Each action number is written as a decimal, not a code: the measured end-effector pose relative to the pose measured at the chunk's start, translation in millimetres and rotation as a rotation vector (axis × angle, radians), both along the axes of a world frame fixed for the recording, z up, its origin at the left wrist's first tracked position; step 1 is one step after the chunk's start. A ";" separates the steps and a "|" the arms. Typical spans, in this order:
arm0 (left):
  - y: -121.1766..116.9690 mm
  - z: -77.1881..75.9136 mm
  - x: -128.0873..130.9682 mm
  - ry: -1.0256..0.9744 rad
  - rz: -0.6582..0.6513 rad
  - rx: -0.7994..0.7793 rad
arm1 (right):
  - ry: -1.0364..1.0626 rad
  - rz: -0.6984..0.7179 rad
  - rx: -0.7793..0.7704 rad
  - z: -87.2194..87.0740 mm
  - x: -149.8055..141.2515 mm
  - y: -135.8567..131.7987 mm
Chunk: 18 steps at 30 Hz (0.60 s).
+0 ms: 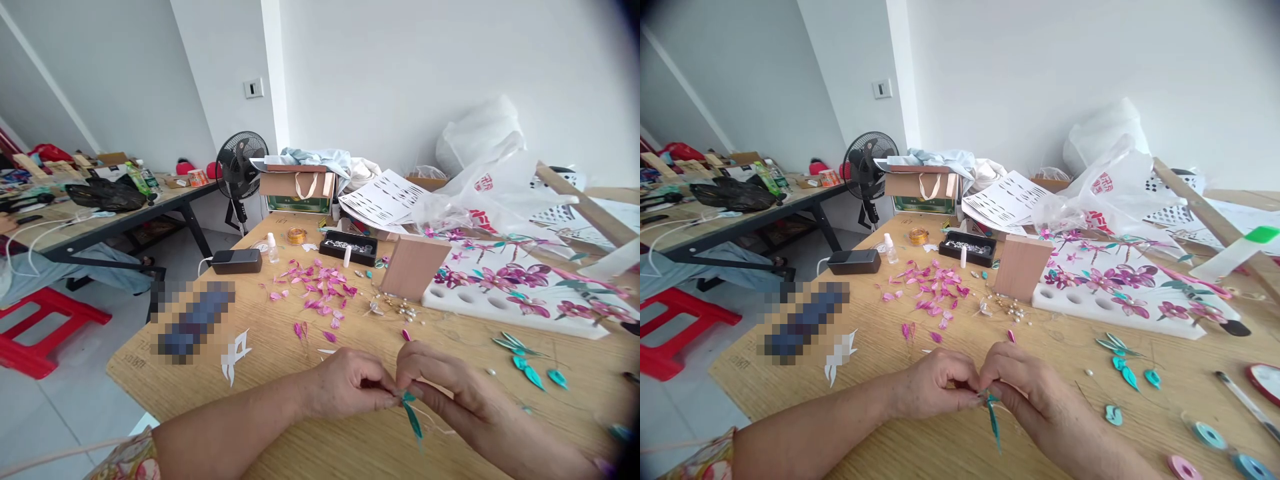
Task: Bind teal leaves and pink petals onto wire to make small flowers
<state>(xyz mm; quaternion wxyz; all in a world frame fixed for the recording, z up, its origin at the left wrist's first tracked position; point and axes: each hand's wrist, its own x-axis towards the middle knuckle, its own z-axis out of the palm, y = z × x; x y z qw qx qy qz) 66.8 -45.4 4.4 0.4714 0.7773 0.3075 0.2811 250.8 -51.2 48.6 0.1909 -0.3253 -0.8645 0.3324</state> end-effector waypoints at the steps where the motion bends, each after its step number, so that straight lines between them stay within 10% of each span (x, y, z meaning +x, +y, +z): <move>1: 0.1 -0.5 0.0 0.018 -0.008 0.016 | -0.011 -0.005 0.002 -1.1 -1.0 0.7; 18: 1.0 -6.2 -1.7 -0.029 0.061 -0.259 | -0.224 0.049 0.257 -5.3 3.0 4.2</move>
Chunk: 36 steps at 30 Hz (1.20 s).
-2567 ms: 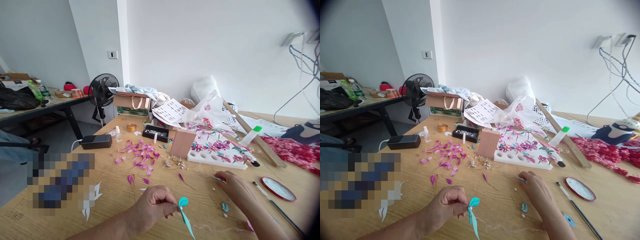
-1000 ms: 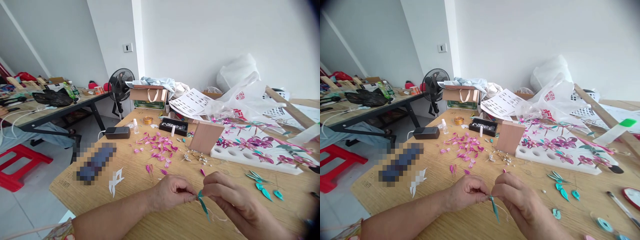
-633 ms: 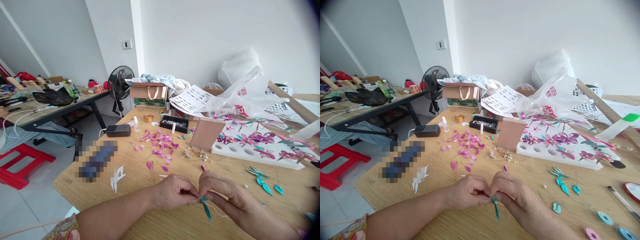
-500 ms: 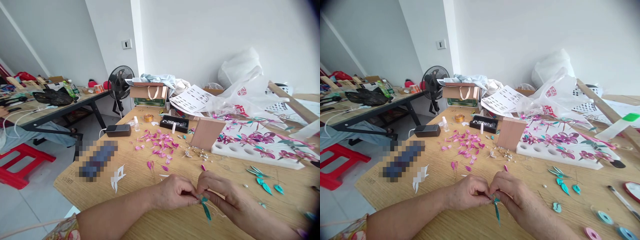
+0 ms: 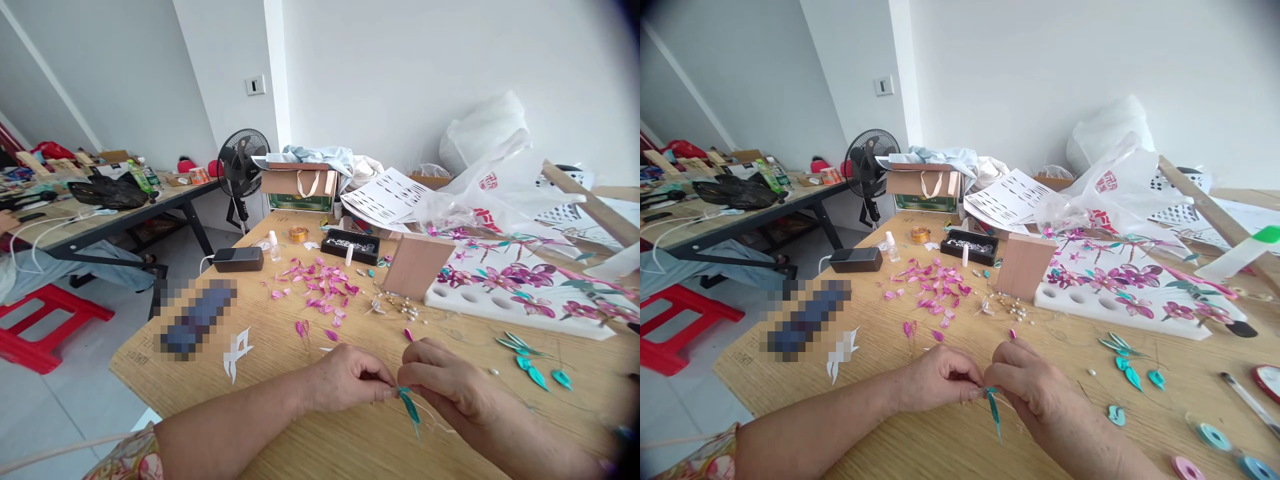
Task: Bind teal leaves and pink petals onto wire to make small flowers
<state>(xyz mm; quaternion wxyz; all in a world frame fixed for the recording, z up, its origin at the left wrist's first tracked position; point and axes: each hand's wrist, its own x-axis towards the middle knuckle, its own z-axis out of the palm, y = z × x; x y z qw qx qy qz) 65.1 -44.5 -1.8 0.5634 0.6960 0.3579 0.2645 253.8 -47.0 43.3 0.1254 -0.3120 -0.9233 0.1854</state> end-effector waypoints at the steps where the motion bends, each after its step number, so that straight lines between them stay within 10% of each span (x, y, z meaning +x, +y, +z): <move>1: -0.4 0.3 0.2 -0.008 -0.002 -0.017 | -0.010 0.001 -0.002 0.6 -0.1 -0.5; 18: -2.3 1.5 3.6 -0.139 0.039 -0.201 | 0.000 -0.019 -0.013 4.0 -3.2 -1.8; 23: -1.4 6.3 4.5 -0.291 0.201 -0.131 | 0.309 -0.442 0.025 -9.1 4.5 4.9; 26: 0.0 9.5 3.1 -0.345 0.277 -0.080 | 0.424 -0.586 -0.205 -15.2 2.6 7.6; 36: 7.2 16.3 -1.4 -0.431 0.487 -0.052 | 0.551 -0.454 -0.981 -25.1 -23.5 -0.7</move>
